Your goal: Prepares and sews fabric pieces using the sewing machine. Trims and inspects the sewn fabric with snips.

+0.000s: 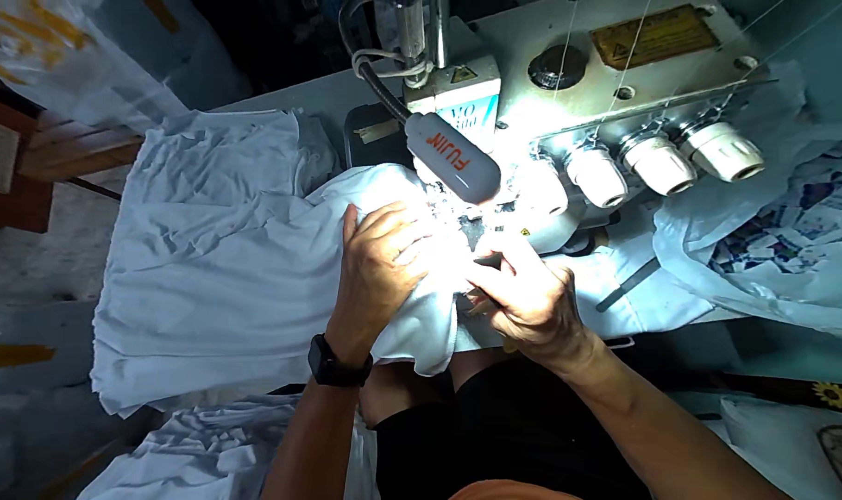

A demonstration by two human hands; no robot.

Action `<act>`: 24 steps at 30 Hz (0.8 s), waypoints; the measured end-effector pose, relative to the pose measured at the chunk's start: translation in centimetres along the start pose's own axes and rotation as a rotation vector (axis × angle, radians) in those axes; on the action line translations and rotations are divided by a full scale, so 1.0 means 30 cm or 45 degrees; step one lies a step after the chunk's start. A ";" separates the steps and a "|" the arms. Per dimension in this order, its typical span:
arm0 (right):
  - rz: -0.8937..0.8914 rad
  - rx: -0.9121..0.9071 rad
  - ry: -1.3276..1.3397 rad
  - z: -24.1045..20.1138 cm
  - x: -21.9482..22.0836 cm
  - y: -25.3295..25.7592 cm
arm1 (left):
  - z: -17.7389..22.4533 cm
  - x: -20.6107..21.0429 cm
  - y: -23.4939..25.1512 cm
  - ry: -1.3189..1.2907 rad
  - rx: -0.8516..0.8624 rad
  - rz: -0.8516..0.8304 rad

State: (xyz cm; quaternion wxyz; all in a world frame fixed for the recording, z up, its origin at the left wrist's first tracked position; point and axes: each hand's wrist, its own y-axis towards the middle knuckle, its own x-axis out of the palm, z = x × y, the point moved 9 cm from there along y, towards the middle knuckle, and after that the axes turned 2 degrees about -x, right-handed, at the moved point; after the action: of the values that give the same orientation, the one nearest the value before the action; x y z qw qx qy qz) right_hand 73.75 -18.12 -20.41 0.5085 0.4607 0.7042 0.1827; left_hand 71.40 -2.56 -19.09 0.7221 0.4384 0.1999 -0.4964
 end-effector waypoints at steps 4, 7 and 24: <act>-0.011 0.057 0.024 0.007 0.010 0.015 | -0.008 -0.002 0.011 -0.009 -0.008 -0.037; -0.023 0.164 0.021 0.026 0.025 0.029 | 0.005 -0.013 0.022 -0.035 0.029 -0.109; -0.327 0.525 -0.238 0.100 -0.077 -0.082 | -0.008 -0.096 -0.161 0.170 -0.548 0.231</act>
State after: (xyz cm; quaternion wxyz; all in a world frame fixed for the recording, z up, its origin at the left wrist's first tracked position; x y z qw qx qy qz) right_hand 75.41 -21.91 -22.18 0.4859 0.4764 0.7290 -0.0741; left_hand 65.90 -1.40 -19.24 0.8257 0.3223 0.3082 -0.3455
